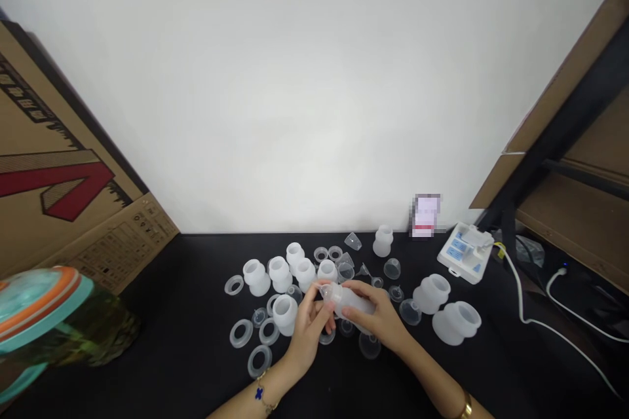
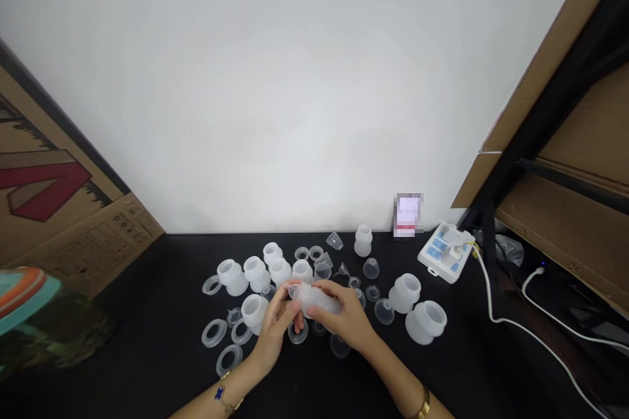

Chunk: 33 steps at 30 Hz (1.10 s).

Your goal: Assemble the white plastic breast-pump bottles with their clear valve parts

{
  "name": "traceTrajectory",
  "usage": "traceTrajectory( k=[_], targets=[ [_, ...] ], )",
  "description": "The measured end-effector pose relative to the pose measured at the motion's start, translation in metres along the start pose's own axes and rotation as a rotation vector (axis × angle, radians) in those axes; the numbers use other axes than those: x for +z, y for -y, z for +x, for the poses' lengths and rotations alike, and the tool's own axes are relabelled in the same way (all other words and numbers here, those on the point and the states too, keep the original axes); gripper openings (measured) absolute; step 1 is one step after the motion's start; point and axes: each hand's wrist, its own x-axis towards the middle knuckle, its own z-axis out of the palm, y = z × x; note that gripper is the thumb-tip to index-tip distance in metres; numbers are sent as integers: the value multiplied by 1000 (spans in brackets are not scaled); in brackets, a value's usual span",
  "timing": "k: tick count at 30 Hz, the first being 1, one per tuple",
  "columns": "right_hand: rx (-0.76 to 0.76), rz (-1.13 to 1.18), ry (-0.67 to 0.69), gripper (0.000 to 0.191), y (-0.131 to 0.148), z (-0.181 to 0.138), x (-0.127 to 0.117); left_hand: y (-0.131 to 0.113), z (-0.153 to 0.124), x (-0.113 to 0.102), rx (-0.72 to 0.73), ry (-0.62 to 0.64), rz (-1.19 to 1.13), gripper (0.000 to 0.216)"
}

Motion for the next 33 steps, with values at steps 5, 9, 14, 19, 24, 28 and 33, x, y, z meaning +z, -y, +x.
traceTrajectory(
  k=[5,9,14,19,24,28,33],
  targets=[
    [-5,-16,6,40,-3,-1,0,0,0,1,11,3,-1,47],
    [-8,-14,11,39,-3,-1,1,-1,2,1,10,13,-10,48],
    [5,-24,0,41,-2,0,0,-1,2,1,-1,-7,-12,47],
    [10,-28,12,42,-1,-1,-1,-2,2,3,-16,-11,-17,48],
    [10,-28,16,42,-1,-1,-1,-1,2,2,-13,-8,-8,48],
    [12,-31,22,42,0,-2,-2,2,1,1,-10,-14,-15,50],
    [28,-25,16,42,3,-1,-2,2,-1,0,-7,-10,-11,51]
  ],
)
